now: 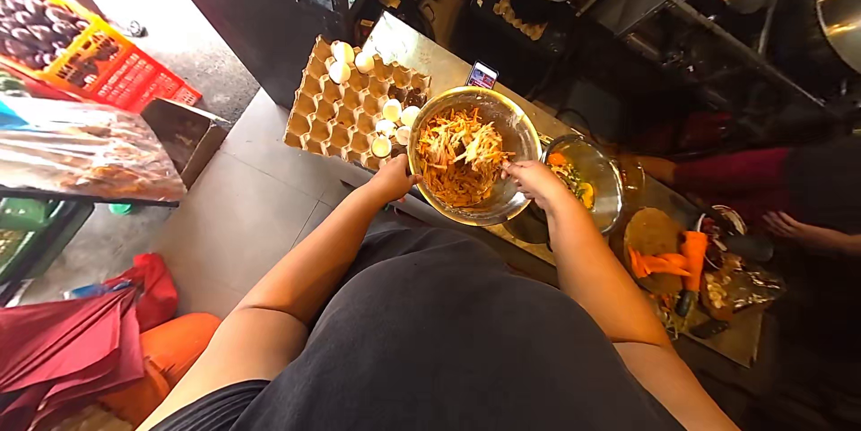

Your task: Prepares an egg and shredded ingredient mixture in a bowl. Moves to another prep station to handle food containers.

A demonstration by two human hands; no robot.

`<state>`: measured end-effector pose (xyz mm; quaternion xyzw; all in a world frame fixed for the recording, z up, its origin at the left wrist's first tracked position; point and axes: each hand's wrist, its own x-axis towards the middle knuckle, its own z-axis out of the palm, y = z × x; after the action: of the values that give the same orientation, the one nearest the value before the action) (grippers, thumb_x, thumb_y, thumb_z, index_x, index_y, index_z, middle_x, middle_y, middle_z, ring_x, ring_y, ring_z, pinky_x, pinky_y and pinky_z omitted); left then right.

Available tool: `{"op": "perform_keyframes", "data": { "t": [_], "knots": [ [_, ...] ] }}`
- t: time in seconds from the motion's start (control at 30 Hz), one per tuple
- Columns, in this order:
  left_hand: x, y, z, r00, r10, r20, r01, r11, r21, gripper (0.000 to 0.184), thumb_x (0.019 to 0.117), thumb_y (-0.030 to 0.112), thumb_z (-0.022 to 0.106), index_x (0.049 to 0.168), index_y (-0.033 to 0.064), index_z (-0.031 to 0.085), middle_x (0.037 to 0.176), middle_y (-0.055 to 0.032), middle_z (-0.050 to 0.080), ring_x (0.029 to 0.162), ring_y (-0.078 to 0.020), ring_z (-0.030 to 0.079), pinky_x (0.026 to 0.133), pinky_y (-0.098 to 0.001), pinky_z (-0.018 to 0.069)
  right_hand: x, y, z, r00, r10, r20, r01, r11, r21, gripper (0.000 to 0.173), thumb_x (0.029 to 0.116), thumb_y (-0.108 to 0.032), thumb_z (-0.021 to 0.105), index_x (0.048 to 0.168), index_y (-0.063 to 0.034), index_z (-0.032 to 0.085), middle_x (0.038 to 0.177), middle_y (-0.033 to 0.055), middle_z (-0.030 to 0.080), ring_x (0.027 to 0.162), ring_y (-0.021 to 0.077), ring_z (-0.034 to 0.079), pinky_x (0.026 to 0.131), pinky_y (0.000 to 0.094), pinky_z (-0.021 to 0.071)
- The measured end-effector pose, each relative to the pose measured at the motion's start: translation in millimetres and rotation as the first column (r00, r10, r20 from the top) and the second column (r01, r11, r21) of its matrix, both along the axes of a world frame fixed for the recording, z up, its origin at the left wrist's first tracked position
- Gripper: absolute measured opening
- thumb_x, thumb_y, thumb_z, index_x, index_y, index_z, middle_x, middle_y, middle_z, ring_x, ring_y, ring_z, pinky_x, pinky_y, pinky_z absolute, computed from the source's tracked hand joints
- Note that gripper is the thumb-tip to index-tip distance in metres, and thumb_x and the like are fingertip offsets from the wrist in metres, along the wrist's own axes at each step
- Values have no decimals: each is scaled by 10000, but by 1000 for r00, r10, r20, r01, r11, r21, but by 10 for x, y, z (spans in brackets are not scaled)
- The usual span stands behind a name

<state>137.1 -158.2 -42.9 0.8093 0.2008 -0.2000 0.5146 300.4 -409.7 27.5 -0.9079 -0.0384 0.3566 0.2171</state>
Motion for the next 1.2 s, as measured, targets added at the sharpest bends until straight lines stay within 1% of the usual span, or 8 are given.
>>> {"op": "perform_keyframes", "data": {
  "t": [0.1,0.17,0.27,0.37,0.6,0.73,1.07,1.2],
  "knots": [
    [-5,-7,-8,1000,-1,-3,1,1000,3,395,1036,251,621,1277,-40,506,1174,-239,604,949,-336,692,809,-516,595,162,117,216,960,246,134,-198,934,-298,430,1109,-334,457,1137,-12,740,1166,258,699,1134,424,648,965,661,473],
    [5,-9,-5,1000,-4,-1,4,1000,8,401,1036,251,621,1289,-38,506,1176,-237,614,965,-338,696,822,-521,595,104,236,488,900,409,151,-272,797,-539,457,1104,-373,437,1171,-27,728,1251,261,682,1221,458,628,955,706,476],
    [4,2,-48,1000,3,8,-3,1000,10,414,1035,253,621,1294,-48,505,1174,-246,615,987,-355,689,835,-543,587,-57,375,851,863,496,90,-285,628,-724,374,1040,-280,559,1040,62,711,1170,299,686,1135,485,655,854,716,496],
    [11,-8,-72,1000,2,0,-2,1000,10,438,1033,264,625,1314,-45,492,1200,-252,606,1011,-363,684,848,-549,585,-168,293,680,878,477,-33,-325,544,-774,286,961,-160,642,1035,112,690,1172,307,678,1122,489,653,856,711,497],
    [23,2,5,999,-13,-29,14,1000,14,422,1028,252,636,1302,-35,492,1174,-230,620,976,-331,695,824,-516,593,-265,206,-300,950,290,120,-215,880,-424,458,1108,-337,420,1219,10,696,1265,274,672,1218,457,634,980,687,486],
    [44,9,-25,999,-20,-31,21,999,32,408,1024,268,640,1265,-35,511,1127,-225,619,933,-328,691,813,-512,591,-379,275,-528,941,253,227,-172,930,-324,423,1107,-331,426,1136,-23,715,1166,251,709,1135,443,675,911,675,517],
    [29,-9,-36,1000,-20,2,20,999,29,413,1030,256,630,1280,-51,511,1152,-236,624,993,-340,687,864,-521,580,-421,85,219,738,551,390,-361,811,-461,345,1101,-295,477,1073,-66,734,1034,197,746,999,416,722,785,636,553],
    [15,-17,-24,1000,8,-1,-8,1000,-1,419,1027,250,636,1295,-45,506,1160,-239,625,968,-341,692,832,-528,584,-321,308,583,643,649,407,-425,744,-515,340,1110,-285,459,1183,-91,729,1106,223,731,1053,446,703,804,651,549]
  ]
}}
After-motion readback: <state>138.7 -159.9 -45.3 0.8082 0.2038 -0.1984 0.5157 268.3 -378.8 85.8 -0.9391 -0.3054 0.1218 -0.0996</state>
